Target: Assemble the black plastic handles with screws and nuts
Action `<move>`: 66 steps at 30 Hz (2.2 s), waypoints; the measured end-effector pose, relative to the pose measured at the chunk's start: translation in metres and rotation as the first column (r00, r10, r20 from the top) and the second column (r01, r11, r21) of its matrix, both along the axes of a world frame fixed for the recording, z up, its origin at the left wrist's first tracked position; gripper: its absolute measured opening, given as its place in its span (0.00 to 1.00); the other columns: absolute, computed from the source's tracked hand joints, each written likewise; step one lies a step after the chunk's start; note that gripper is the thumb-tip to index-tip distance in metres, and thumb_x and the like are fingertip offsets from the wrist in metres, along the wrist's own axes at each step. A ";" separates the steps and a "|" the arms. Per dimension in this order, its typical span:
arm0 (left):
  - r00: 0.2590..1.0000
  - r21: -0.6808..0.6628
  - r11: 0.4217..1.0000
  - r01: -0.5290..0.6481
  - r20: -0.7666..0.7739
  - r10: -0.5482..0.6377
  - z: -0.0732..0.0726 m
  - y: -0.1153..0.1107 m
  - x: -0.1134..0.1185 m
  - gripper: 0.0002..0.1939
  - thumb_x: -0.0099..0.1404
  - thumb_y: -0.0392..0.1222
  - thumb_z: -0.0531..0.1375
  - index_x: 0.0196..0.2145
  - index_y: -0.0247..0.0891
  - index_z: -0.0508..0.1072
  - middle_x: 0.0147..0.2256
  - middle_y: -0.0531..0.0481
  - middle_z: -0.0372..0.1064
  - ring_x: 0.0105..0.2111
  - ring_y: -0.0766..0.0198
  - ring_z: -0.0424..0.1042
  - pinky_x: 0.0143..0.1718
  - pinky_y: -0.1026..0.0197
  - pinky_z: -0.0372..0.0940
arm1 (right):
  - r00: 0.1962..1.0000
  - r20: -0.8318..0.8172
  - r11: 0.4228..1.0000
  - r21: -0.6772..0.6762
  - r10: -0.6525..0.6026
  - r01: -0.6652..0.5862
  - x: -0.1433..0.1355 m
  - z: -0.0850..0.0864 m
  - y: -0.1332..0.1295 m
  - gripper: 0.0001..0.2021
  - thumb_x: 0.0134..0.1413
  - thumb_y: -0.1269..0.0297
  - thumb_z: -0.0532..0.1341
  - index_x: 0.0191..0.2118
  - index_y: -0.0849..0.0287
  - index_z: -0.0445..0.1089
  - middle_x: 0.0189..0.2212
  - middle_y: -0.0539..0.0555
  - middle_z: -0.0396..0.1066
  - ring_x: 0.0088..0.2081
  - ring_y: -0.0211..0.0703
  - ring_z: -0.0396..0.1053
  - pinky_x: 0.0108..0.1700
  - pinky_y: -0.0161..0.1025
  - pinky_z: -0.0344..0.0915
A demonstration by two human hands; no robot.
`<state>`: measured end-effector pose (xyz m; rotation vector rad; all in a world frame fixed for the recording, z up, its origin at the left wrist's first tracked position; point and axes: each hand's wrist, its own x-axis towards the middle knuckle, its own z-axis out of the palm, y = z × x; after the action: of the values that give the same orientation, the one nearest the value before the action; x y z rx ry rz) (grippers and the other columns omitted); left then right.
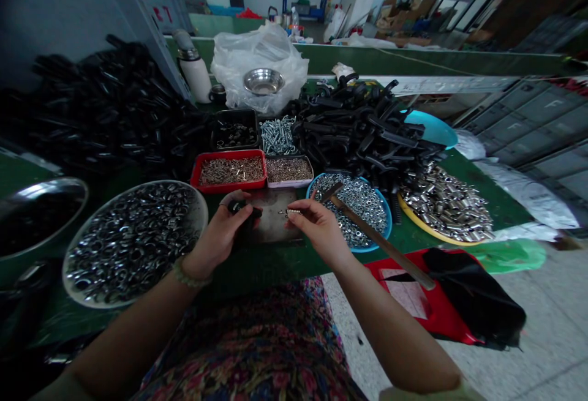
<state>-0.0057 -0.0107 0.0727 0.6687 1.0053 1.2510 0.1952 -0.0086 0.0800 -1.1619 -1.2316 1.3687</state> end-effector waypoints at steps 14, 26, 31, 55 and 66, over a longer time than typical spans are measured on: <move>0.989 0.077 0.997 -0.022 -0.145 0.033 0.003 0.000 0.006 0.26 0.50 0.34 0.64 0.46 0.41 0.61 0.40 0.52 0.68 0.38 0.64 0.71 0.44 0.58 0.67 | 0.997 -0.019 0.997 0.035 0.072 -0.071 -0.023 -0.003 0.015 0.11 0.46 0.58 0.68 0.35 0.56 0.72 0.25 0.47 0.72 0.27 0.38 0.72 0.35 0.37 0.69; 0.990 0.094 0.995 0.036 -0.142 -0.023 0.004 -0.005 0.004 0.25 0.52 0.34 0.60 0.47 0.41 0.59 0.37 0.52 0.70 0.37 0.63 0.72 0.47 0.55 0.65 | 0.998 0.004 0.998 0.036 0.056 -0.056 -0.025 -0.002 0.019 0.11 0.47 0.57 0.67 0.36 0.56 0.72 0.24 0.47 0.71 0.27 0.38 0.71 0.34 0.38 0.68; 0.963 0.217 0.976 -0.012 -0.259 0.069 -0.004 -0.002 0.003 0.28 0.51 0.35 0.65 0.48 0.42 0.61 0.47 0.49 0.67 0.49 0.60 0.69 0.55 0.53 0.61 | 0.991 0.066 0.987 0.102 0.115 -0.121 -0.033 0.006 0.025 0.09 0.48 0.59 0.66 0.35 0.56 0.72 0.24 0.47 0.71 0.26 0.37 0.69 0.33 0.37 0.67; 0.889 0.282 0.958 0.057 -0.450 0.080 -0.009 -0.002 -0.005 0.28 0.53 0.37 0.66 0.50 0.40 0.62 0.51 0.45 0.65 0.51 0.57 0.68 0.57 0.51 0.60 | 0.978 0.062 0.975 0.086 0.198 -0.203 -0.045 0.003 0.036 0.09 0.47 0.59 0.66 0.33 0.57 0.72 0.25 0.46 0.70 0.24 0.34 0.65 0.30 0.36 0.63; 0.916 0.221 0.974 0.053 -0.400 0.041 -0.014 -0.002 -0.005 0.27 0.58 0.44 0.63 0.53 0.42 0.62 0.53 0.45 0.66 0.53 0.56 0.67 0.57 0.51 0.60 | 0.980 0.076 0.978 0.087 0.186 -0.192 -0.045 0.002 0.037 0.09 0.48 0.58 0.66 0.34 0.56 0.72 0.24 0.46 0.70 0.24 0.35 0.65 0.29 0.36 0.64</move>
<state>-0.0110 -0.0126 0.0582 1.1430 1.2022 1.2606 0.1506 0.0287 0.0823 -1.0542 -1.4697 1.4036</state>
